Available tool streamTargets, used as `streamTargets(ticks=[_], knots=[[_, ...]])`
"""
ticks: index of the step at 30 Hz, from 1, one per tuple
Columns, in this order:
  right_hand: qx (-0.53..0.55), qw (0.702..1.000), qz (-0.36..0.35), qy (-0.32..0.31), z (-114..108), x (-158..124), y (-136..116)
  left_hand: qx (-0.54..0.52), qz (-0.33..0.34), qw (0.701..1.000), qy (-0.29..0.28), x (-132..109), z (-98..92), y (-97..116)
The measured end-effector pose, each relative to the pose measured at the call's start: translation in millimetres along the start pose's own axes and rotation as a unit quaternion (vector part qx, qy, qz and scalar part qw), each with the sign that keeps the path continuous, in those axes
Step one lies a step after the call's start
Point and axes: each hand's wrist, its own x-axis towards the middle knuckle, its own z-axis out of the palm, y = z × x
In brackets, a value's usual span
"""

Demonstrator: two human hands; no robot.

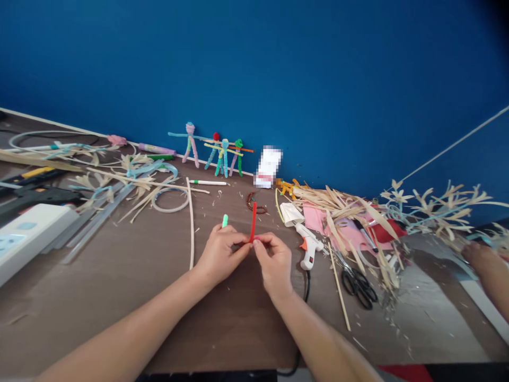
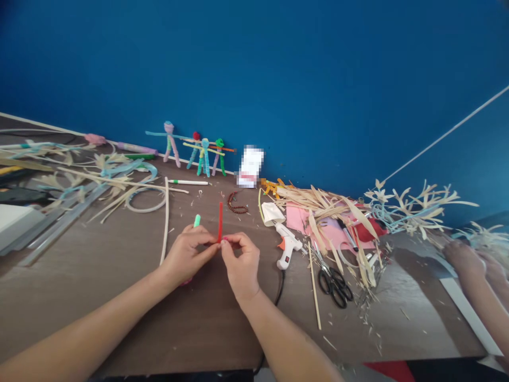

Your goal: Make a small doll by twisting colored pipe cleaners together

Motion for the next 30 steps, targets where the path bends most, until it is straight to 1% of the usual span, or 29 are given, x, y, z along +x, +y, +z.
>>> streamTargets(ticks=[10, 14, 16, 19, 21, 23, 25, 27, 30], knots=[[0.05, 0.998, 0.044, 0.007, 1, 0, 1, -0.004, 0.008, 1.0, -0.004, 0, 1.9, -2], [0.087, 0.994, 0.071, 0.005, 0, 3, 2, -0.009, -0.016, 1.0, -0.016, 2, 1.0, -2], [0.106, 0.991, 0.08, 0.017, 0, 5, 3, -0.003, -0.028, 0.999, -0.018, 3, -0.8, -3], [0.119, 0.989, 0.079, 0.044, -2, 9, 7, 0.021, -0.028, 0.999, -0.02, 5, -4.1, -4], [0.117, 0.989, 0.082, 0.039, -4, 11, 11, 0.042, -0.025, 0.998, -0.027, 6, -5.6, -4], [0.098, 0.992, 0.078, 0.016, -7, 13, 12, 0.056, -0.022, 0.998, -0.032, 7, -6.4, -5], [0.044, 0.998, 0.043, -0.018, -13, 15, 10, 0.059, -0.022, 0.998, -0.032, 7, -6.9, -6], [-0.041, 0.997, -0.03, -0.055, -19, 16, 6, 0.057, -0.022, 0.997, -0.036, 7, -7.5, -6], [-0.16, 0.971, -0.147, -0.1, -28, 17, -4, 0.06, -0.02, 0.997, -0.048, 7, -8.9, -5]])
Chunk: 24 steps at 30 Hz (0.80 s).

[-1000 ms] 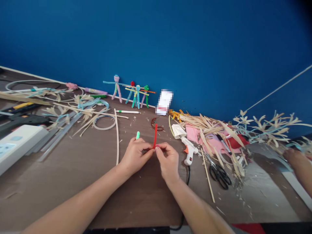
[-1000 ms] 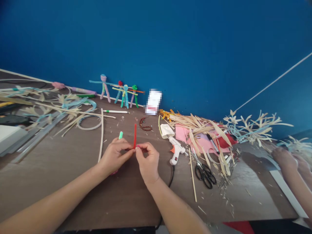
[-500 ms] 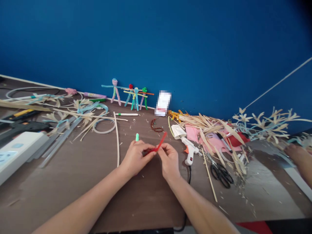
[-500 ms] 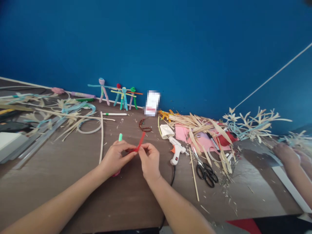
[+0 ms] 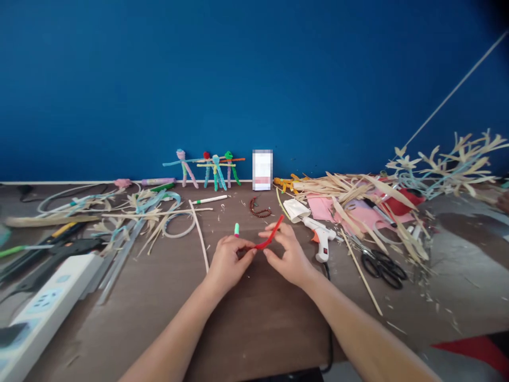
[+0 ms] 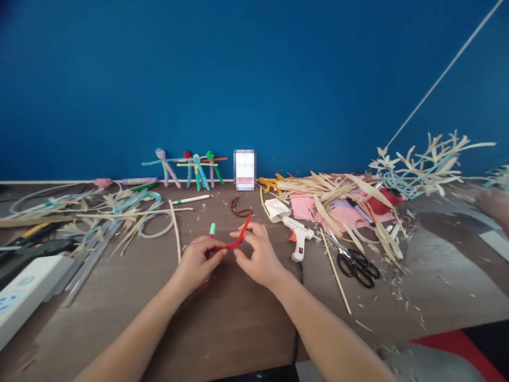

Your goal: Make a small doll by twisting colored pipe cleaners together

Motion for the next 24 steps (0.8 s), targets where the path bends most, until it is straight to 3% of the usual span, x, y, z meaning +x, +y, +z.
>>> streamTargets(ticks=[7, 13, 19, 24], knots=[[-0.13, 0.985, -0.074, -0.088, -8.1, 2.0, -1.8, 0.068, 0.024, 0.996, -0.042, -0.7, -0.4, 1.4], [-0.172, 0.968, -0.114, -0.143, -10.9, 3.0, -2.0, 0.097, 0.045, 0.992, -0.064, -1.7, 2.6, -2.9], [-0.202, 0.962, -0.112, -0.149, -8.8, 2.7, -5.2, 0.109, 0.046, 0.99, -0.078, -0.9, 2.0, -3.6], [-0.155, 0.978, -0.057, -0.126, -3.4, 2.5, 0.8, 0.121, 0.089, 0.986, -0.073, 0.2, -1.6, -3.5]])
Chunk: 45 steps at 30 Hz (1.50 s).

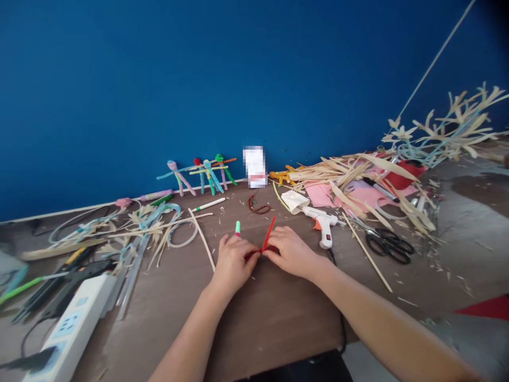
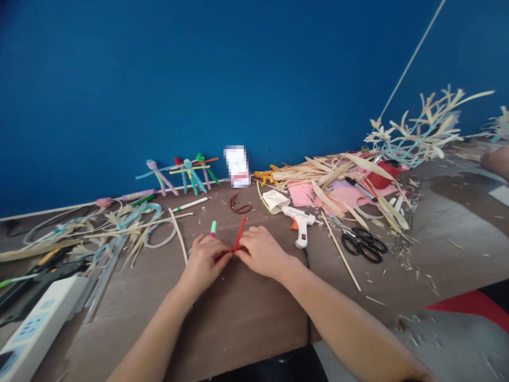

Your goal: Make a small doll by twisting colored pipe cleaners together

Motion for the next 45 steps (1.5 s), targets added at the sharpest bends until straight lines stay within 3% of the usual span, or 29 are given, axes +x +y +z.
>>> streamTargets(ticks=[4, 6, 8, 11, 14, 17, 27, 35, 38, 41, 45], knots=[[0.101, 0.992, 0.075, 0.022, 5, 1, 3, 0.021, 0.028, 0.999, 0.016, 0, -2.6, 0], [0.183, 0.974, 0.135, 0.009, 5, 2, 4, 0.026, 0.056, 0.998, 0.019, 1, -4.9, 1], [0.297, 0.933, 0.202, -0.027, 3, 3, 5, 0.025, 0.092, 0.995, 0.021, 1, -8.4, 3], [0.471, 0.834, 0.271, -0.096, -2, 5, 6, 0.008, 0.138, 0.99, 0.039, 0, -13.0, 5], [0.574, 0.747, 0.304, -0.143, -5, 5, 5, -0.017, 0.143, 0.986, 0.078, -2, -12.6, 6], [0.603, 0.72, 0.31, -0.145, -2, 5, 4, -0.042, 0.109, 0.987, 0.11, -2, -8.1, 5], [0.567, 0.767, 0.289, -0.08, 4, 6, 3, -0.082, 0.077, 0.989, 0.097, -1, -5.7, 8], [0.607, 0.747, 0.267, -0.034, 1, 6, 6, -0.15, 0.074, 0.979, 0.119, 0, 0.8, -5], [0.605, 0.755, 0.252, -0.018, -1, 6, 7, -0.159, 0.07, 0.978, 0.117, 0, 0.7, -5], [0.562, 0.791, 0.243, 0.004, -1, 6, 7, -0.165, 0.062, 0.979, 0.103, 1, -0.1, -4], [0.39, 0.896, 0.19, 0.091, 0, 4, 4, -0.19, 0.056, 0.979, 0.055, 1, -1.6, -2]])
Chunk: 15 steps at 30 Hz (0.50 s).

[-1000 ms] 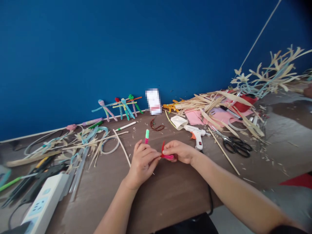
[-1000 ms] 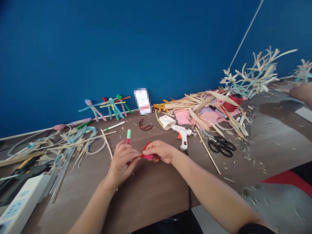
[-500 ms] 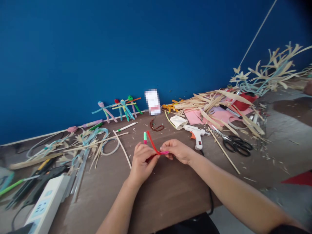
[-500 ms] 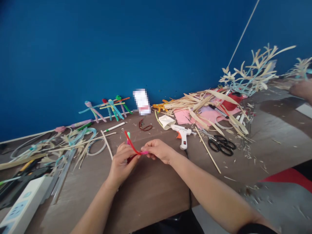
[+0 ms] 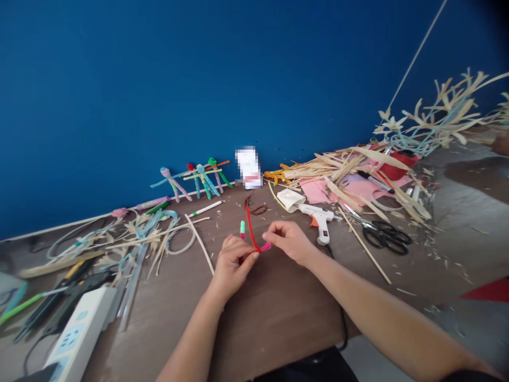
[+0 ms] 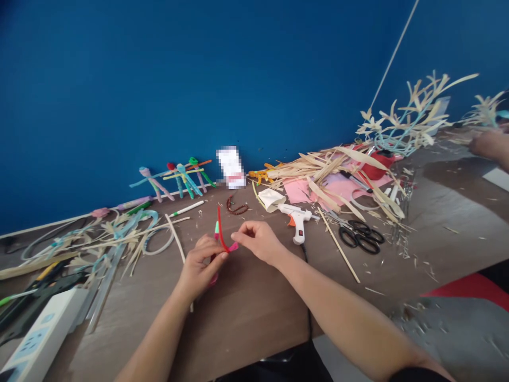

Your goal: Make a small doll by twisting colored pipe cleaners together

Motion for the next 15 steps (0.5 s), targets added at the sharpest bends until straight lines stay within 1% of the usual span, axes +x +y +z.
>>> streamTargets(ticks=[2, 4, 6, 8, 11, 13, 15], knots=[[-0.089, 0.99, -0.111, 0.02, 0, -3, -2, -0.029, -0.008, 0.999, -0.016, 0, -0.7, 2], [-0.154, 0.966, -0.209, 0.008, 0, -6, -4, -0.064, -0.014, 0.997, -0.028, 0, -1.5, 3], [-0.207, 0.941, -0.266, -0.014, 0, -7, -6, -0.101, -0.016, 0.994, -0.033, 0, -2.2, 4], [-0.254, 0.922, -0.292, -0.013, -1, -7, -9, -0.131, -0.014, 0.991, -0.028, 0, -2.2, 4], [-0.31, 0.9, -0.307, 0.007, -1, -6, -12, -0.148, -0.012, 0.989, -0.005, -1, -0.6, 2], [-0.338, 0.89, -0.306, -0.011, -1, -5, -13, -0.15, -0.026, 0.988, 0.028, -1, 1.1, 0], [-0.362, 0.886, -0.287, -0.047, 1, -6, -12, -0.141, -0.043, 0.987, 0.07, -2, 2.5, -2]])
